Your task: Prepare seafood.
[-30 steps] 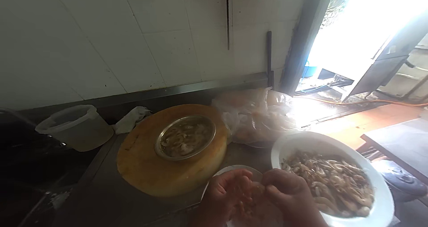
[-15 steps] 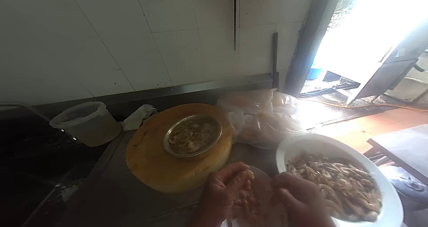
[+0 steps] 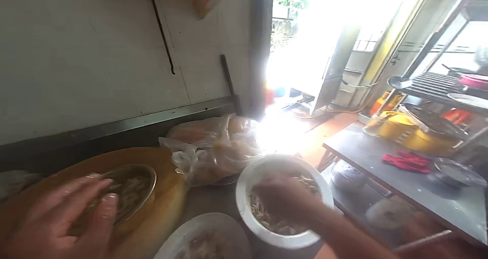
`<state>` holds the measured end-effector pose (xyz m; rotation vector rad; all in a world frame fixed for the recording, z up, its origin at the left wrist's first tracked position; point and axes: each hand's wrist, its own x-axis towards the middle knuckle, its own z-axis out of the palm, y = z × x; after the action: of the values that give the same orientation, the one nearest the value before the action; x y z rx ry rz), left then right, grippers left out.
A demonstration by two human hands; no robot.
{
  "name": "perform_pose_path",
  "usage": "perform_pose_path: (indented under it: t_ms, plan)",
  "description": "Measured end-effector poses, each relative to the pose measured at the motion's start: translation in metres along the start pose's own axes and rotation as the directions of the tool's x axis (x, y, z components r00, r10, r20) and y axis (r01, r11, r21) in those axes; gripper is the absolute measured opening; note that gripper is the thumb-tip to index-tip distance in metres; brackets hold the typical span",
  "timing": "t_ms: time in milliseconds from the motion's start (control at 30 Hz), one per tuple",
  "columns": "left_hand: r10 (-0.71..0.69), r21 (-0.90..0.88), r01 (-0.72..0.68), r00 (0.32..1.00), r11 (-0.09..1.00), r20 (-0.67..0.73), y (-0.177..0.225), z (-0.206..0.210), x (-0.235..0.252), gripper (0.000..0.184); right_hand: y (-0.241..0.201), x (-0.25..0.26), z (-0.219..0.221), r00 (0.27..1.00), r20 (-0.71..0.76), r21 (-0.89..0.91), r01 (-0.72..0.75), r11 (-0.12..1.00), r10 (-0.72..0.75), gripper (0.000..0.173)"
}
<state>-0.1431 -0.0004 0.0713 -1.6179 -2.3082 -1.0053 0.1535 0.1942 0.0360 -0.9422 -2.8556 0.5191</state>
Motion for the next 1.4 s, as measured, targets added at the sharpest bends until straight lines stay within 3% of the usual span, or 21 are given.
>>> perform_pose_path:
  t_ms: [67,133,267,367,433,533,633,767,967,1100,1133,1200,1300,1400]
  plan:
    - [0.113,-0.153,-0.099,0.990,0.983,0.087,0.001,0.029,-0.015,0.038,0.047,0.010,-0.023,0.976,0.042,-0.169,-0.203,0.964,0.213,0.015]
    - [0.203,-0.277,-0.153,0.965,0.949,0.165,0.007,0.064,-0.029,0.034,0.091,0.023,-0.024,0.938,0.124,-0.298,-0.276,0.914,0.323,0.014]
    - [0.265,-0.411,-0.195,0.957,0.891,0.122,0.020,0.112,-0.048,0.025,0.129,0.045,-0.008,0.883,0.393,-0.316,-0.131,0.940,0.256,0.022]
    - [0.218,-0.479,-0.144,0.971,0.866,0.102,0.012,0.122,-0.055,0.024,0.121,0.045,-0.012,0.886,0.427,-0.263,-0.071,0.962,0.182,0.018]
    - [0.163,-0.536,-0.093,0.983,0.839,0.084,0.008,0.123,-0.057,0.023,0.119,0.038,-0.026,0.933,0.330,-0.127,-0.107,0.986,0.143,0.016]
    - [0.119,-0.612,-0.058,0.991,0.788,0.060,0.007,0.119,-0.058,0.023,0.104,0.021,-0.045,0.993,0.116,0.095,-0.016,0.995,0.005,0.011]
    - [0.149,-0.688,-0.052,0.985,0.724,0.083,0.013,0.115,-0.056,0.026,0.060,0.012,-0.041,0.994,0.052,0.242,0.080,0.967,-0.095,0.013]
    - [0.139,-0.757,0.046,0.974,0.652,0.179,0.027,0.118,-0.063,0.037,-0.014,0.017,0.006,0.953,0.065,0.369,0.252,0.895,-0.295,0.020]
    - [0.031,-0.677,0.096,0.984,0.729,0.173,0.004,0.110,-0.069,0.018,-0.059,0.029,0.049,0.982,-0.006,0.333,0.181,0.925,-0.190,0.022]
    - [-0.099,-0.505,0.201,0.970,0.839,0.222,-0.010,0.098,-0.064,0.021,-0.061,0.025,0.061,0.983,-0.086,0.381,0.185,0.906,-0.164,0.021]
    - [-0.161,-0.524,0.268,0.957,0.808,0.241,-0.014,0.095,-0.062,0.021,-0.060,0.023,0.063,0.980,-0.098,0.378,0.196,0.905,-0.172,0.020]
    - [-0.257,-0.665,0.398,0.917,0.632,0.305,-0.017,0.086,-0.058,0.020,-0.061,0.018,0.068,0.977,-0.037,0.360,0.207,0.910,-0.208,0.016]
    - [-0.287,-0.793,0.465,0.882,0.393,0.375,-0.014,0.079,-0.055,0.023,-0.069,0.016,0.076,0.969,0.105,0.393,0.166,0.904,-0.224,0.040]
    - [-0.257,-0.821,0.449,0.890,0.351,0.377,-0.006,0.085,-0.058,0.027,-0.073,0.016,0.090,0.986,-0.109,0.529,0.164,0.832,-0.126,0.036]
